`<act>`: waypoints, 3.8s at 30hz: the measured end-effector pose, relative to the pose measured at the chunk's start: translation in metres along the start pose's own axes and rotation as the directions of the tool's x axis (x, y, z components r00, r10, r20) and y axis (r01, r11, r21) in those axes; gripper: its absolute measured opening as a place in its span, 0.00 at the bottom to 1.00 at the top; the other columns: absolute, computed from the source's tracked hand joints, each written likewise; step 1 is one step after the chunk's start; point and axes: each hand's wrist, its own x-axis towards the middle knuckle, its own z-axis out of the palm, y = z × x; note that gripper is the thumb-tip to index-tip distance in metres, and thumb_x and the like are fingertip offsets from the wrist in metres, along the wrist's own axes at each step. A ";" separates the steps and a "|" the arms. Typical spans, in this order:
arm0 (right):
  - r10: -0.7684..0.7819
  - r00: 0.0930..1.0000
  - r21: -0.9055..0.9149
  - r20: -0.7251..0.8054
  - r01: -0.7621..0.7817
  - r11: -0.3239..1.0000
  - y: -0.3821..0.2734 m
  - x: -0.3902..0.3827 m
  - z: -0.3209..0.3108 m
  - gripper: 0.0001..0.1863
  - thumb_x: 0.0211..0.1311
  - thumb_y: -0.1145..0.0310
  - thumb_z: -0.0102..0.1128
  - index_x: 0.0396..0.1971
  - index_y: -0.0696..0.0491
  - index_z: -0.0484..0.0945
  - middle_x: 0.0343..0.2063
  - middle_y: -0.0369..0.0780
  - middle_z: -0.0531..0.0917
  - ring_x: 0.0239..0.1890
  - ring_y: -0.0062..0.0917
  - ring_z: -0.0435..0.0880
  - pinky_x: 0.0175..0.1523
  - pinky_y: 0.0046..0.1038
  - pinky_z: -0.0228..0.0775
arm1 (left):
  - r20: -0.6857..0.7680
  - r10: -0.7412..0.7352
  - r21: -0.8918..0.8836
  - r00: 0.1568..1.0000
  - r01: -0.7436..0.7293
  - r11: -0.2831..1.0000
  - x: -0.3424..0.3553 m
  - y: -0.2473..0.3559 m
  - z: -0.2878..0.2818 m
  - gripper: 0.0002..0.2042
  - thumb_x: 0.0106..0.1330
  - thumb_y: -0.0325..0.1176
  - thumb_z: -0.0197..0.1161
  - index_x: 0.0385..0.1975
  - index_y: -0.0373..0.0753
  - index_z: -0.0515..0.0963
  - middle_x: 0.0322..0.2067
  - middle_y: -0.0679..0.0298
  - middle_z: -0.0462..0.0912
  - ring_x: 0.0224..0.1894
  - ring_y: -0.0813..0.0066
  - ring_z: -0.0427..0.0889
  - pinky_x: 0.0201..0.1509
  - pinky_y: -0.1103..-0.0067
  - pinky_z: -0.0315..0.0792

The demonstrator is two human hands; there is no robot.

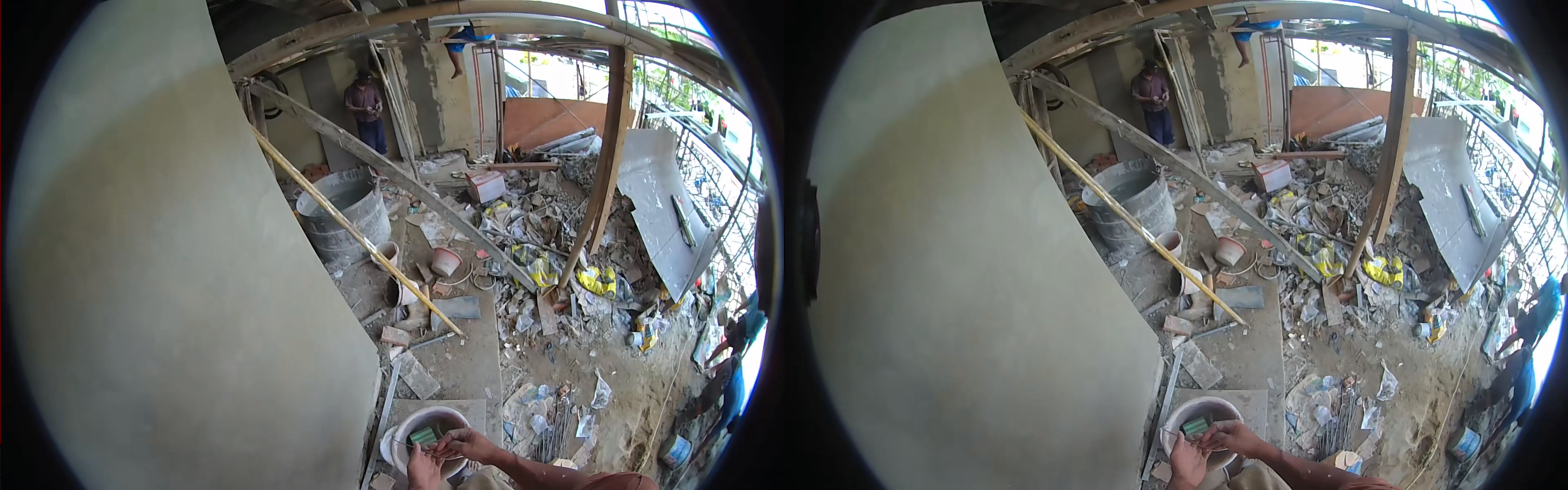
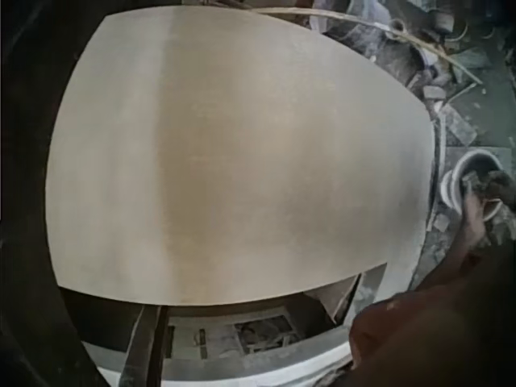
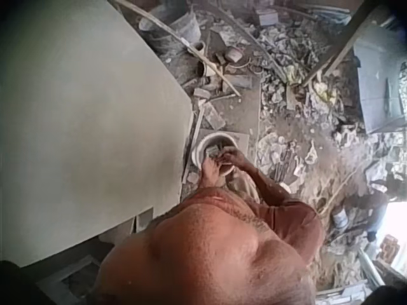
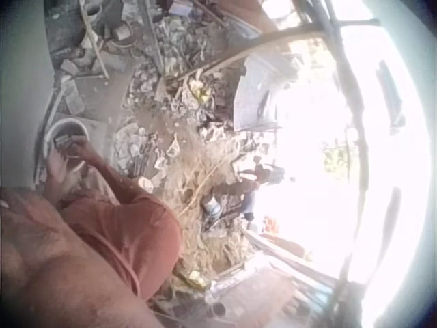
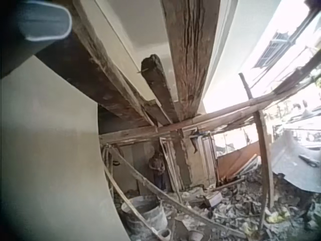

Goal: The person smooths a curved wall edge using a trowel, then wets a sponge in a bucket of water and wipes down the wall edge with the sponge.

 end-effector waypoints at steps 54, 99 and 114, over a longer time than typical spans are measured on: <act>0.262 0.732 -0.763 0.629 0.516 0.389 -0.142 0.407 -0.248 0.34 0.55 0.53 0.66 0.62 0.49 0.73 0.51 0.55 0.81 0.54 0.51 0.81 0.57 0.48 0.73 | -0.526 0.566 -0.162 0.635 -0.728 0.666 0.330 0.135 0.227 0.15 0.79 0.46 0.50 0.32 0.46 0.72 0.21 0.73 0.65 0.26 0.80 0.65 0.44 0.75 0.65; 0.259 0.936 0.003 0.238 -0.268 0.964 0.094 0.663 -0.442 0.47 0.56 0.70 0.61 0.77 0.45 0.53 0.63 0.41 0.71 0.58 0.28 0.73 0.62 0.33 0.65 | -0.978 0.185 0.031 0.097 -0.809 0.587 0.443 0.009 0.002 0.20 0.80 0.45 0.48 0.22 0.48 0.61 0.15 0.75 0.53 0.17 0.83 0.52 0.29 0.79 0.59; -0.014 0.619 -0.016 0.785 0.044 0.999 0.196 0.761 -0.411 0.47 0.57 0.80 0.65 0.76 0.42 0.58 0.75 0.37 0.60 0.74 0.35 0.61 0.76 0.37 0.57 | -0.863 0.460 0.178 0.209 -0.727 0.663 0.499 -0.069 -0.139 0.21 0.80 0.49 0.46 0.23 0.47 0.64 0.14 0.75 0.56 0.15 0.84 0.53 0.28 0.80 0.60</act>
